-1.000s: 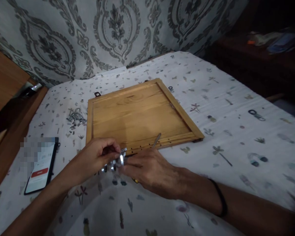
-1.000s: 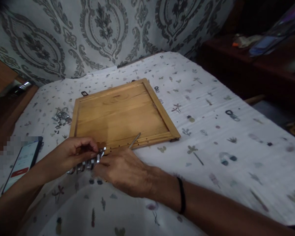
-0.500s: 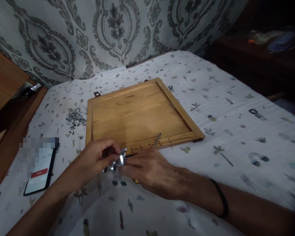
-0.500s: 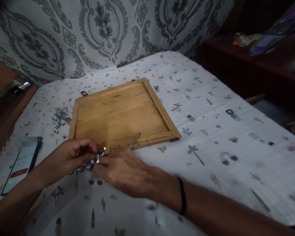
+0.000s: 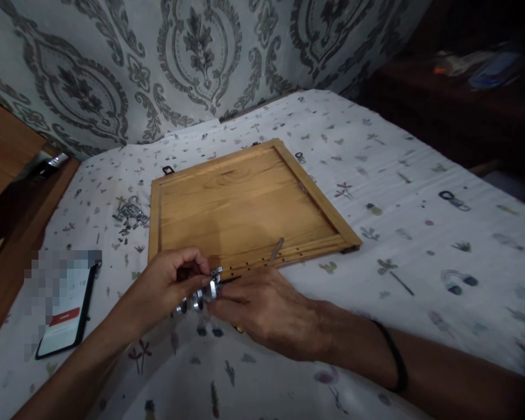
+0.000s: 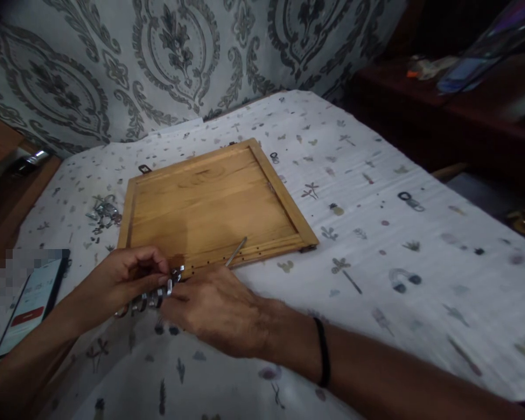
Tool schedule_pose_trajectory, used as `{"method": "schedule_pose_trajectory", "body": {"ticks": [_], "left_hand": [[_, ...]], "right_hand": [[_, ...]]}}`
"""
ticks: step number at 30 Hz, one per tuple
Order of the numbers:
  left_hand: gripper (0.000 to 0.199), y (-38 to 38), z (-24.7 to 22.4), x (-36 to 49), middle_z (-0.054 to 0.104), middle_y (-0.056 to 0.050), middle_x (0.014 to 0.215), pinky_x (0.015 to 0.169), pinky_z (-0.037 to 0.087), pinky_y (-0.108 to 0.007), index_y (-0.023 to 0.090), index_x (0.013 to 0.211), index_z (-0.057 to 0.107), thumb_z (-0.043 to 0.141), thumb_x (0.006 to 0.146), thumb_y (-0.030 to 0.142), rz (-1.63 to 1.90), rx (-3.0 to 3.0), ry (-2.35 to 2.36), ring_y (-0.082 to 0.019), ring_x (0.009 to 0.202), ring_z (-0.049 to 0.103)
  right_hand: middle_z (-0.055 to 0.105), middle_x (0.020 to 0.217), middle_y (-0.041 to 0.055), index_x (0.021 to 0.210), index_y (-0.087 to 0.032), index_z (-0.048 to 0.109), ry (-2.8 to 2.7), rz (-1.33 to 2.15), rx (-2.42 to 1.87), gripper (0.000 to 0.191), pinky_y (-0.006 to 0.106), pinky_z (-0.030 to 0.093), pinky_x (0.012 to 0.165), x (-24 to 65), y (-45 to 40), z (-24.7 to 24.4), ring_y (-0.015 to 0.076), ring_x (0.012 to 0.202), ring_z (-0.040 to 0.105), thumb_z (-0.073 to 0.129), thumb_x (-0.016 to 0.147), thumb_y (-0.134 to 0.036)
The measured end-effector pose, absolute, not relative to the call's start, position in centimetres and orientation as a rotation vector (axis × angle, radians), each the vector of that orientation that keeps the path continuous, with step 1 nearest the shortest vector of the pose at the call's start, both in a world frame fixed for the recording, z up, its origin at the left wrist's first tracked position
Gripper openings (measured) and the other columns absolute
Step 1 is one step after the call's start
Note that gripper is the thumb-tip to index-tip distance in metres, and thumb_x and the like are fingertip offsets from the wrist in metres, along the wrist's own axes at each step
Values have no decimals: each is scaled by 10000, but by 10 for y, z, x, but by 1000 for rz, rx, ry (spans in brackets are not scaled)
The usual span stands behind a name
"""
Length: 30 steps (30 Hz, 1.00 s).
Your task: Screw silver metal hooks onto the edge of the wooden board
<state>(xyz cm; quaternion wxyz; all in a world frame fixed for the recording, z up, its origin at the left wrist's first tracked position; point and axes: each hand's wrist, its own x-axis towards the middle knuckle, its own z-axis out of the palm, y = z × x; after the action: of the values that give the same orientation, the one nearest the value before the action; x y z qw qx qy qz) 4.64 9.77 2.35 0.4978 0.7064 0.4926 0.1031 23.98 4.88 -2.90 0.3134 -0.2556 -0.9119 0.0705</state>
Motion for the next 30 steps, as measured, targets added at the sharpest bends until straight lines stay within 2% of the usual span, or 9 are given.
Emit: {"method": "schedule_pose_trajectory", "body": {"ticks": [17,30], "left_hand": [[147,99,22,44,599,22,656,528,394,-198,186,736,603,656,784,314,267,1644,1164,-101,601,525],[162,100,22,43,626,12,677,545,410,-197,173,733,607,685,772,309,264,1602,1145,-102,617,548]], "right_hand": [[614,684,-31,758,-173,604,-2386,157,-659,259,318,313,510,240,49,-30,131,604,518,483,972,-90],[631,697,-24,768,-172,593,-2388,163,-659,283,297,314,522,239,49,-29,122,600,510,433,977,-66]]}}
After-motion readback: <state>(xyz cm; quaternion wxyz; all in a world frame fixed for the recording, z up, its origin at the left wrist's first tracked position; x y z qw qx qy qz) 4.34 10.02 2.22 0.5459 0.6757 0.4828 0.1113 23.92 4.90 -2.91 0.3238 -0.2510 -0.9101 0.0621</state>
